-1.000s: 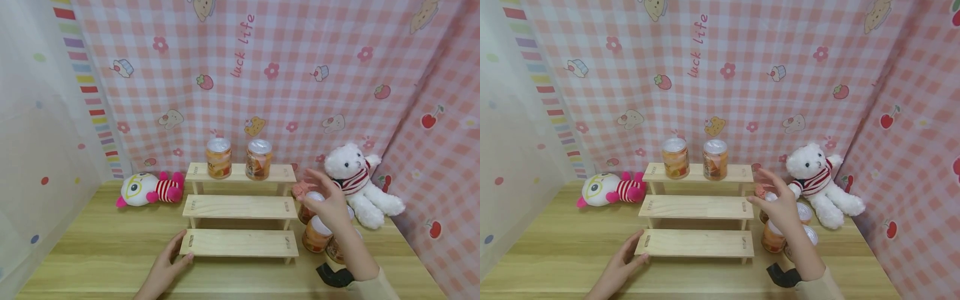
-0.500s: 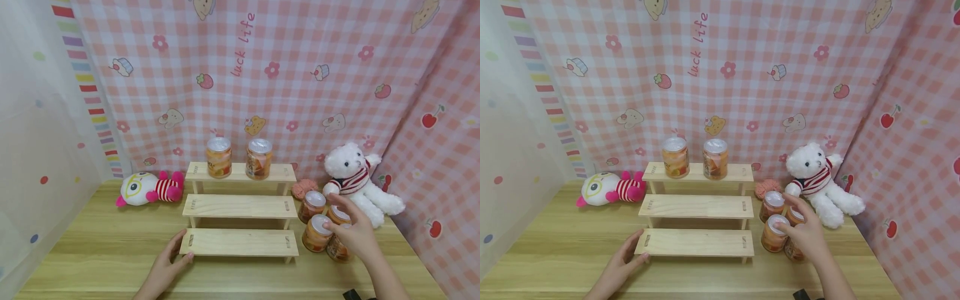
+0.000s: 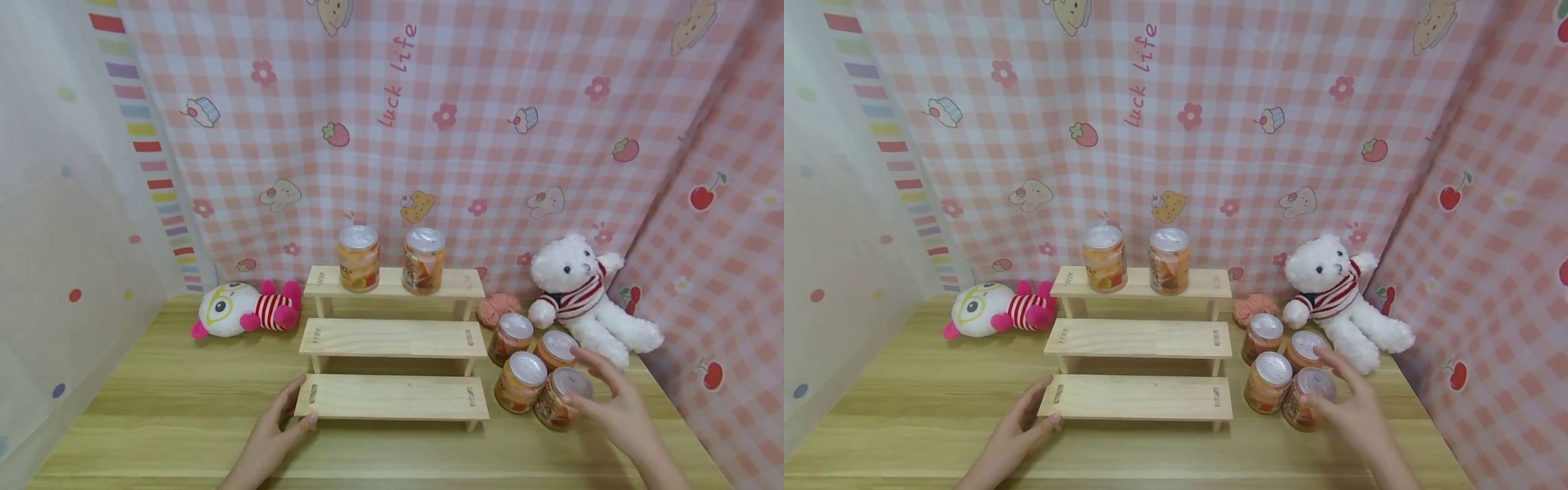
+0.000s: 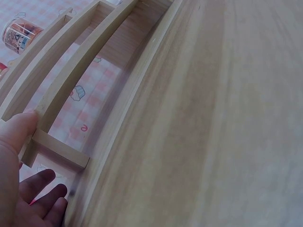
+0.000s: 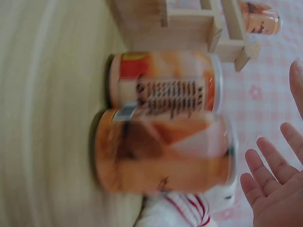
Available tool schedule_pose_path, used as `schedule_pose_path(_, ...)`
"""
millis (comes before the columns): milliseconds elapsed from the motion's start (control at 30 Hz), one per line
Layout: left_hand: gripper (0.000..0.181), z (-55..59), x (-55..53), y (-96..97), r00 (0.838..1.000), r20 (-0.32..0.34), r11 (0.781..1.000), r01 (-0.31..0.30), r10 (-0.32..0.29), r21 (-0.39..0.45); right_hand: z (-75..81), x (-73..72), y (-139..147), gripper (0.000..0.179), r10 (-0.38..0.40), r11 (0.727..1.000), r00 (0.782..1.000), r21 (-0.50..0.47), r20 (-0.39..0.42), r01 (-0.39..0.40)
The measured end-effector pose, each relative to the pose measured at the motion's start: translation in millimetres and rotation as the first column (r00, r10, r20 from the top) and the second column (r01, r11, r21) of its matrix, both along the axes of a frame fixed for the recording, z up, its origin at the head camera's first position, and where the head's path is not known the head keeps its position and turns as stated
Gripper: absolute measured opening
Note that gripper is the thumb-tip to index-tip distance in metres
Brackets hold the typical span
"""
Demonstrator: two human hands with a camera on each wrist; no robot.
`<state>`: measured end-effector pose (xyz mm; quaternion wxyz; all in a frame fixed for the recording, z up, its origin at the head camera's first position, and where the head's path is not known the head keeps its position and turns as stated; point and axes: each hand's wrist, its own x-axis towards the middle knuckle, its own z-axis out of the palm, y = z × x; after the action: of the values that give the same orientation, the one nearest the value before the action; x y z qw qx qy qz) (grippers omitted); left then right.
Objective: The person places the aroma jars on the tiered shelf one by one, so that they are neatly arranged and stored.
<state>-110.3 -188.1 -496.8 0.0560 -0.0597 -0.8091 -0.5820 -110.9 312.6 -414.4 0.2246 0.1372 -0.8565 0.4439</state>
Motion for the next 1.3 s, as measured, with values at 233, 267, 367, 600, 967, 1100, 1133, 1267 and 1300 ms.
schedule_pose_path(233, 0.067, -0.5, -0.1, -0.3, 1.000, 0.005, 1.000, 0.000, 0.000, -0.002, -12.7, 2.3, 16.5, 0.073, 0.017, 0.999, 0.998, 0.028, -0.054, -0.015)
schedule_pose_path(267, 0.067, -0.7, -0.1, -0.3, 1.000, 0.006, 1.000, 0.000, 0.000, -0.002, -14.5, 2.6, 18.3, 0.072, 0.018, 1.000, 0.999, 0.025, -0.048, -0.017)
schedule_pose_path(367, 0.066, -1.0, -0.2, -0.1, 1.000, 0.004, 1.000, 0.000, 0.000, -0.004, -18.9, 3.3, 22.9, 0.069, 0.019, 0.999, 1.000, 0.033, -0.023, -0.018)
schedule_pose_path(600, 0.066, -0.2, -0.2, 0.6, 1.000, -0.004, 1.000, -0.006, 0.006, -0.009, -28.4, 1.3, 30.0, 0.068, 0.057, 0.997, 0.998, 0.048, -0.002, -0.057)
schedule_pose_path(967, 0.067, -0.1, 0.4, 0.3, 1.000, -0.006, 1.000, -0.007, 0.007, -0.012, -42.5, -1.0, 34.4, 0.072, 0.121, 0.991, 0.987, -0.067, 0.102, -0.115)
schedule_pose_path(1100, 0.066, -0.3, 0.8, -0.3, 1.000, -0.009, 1.000, -0.006, 0.006, -0.016, -47.5, -4.4, 36.7, 0.072, 0.142, 0.988, 0.984, -0.075, 0.107, -0.134)
schedule_pose_path(1133, 0.066, -0.5, 0.9, -0.4, 1.000, -0.013, 1.000, -0.004, 0.004, -0.017, -48.3, -5.0, 36.7, 0.071, 0.145, 0.988, 0.984, -0.073, 0.105, -0.138)
schedule_pose_path(1267, 0.066, -0.9, 0.5, -0.7, 1.000, -0.022, 1.000, 0.000, 0.000, -0.026, -50.1, -5.9, 35.6, 0.069, 0.147, 0.988, 0.984, -0.068, 0.103, -0.141)
schedule_pose_path(1300, 0.065, -1.0, 0.3, -0.7, 1.000, -0.023, 1.000, 0.000, -0.001, -0.029, -50.4, -5.9, 35.2, 0.069, 0.146, 0.988, 0.984, -0.070, 0.104, -0.139)
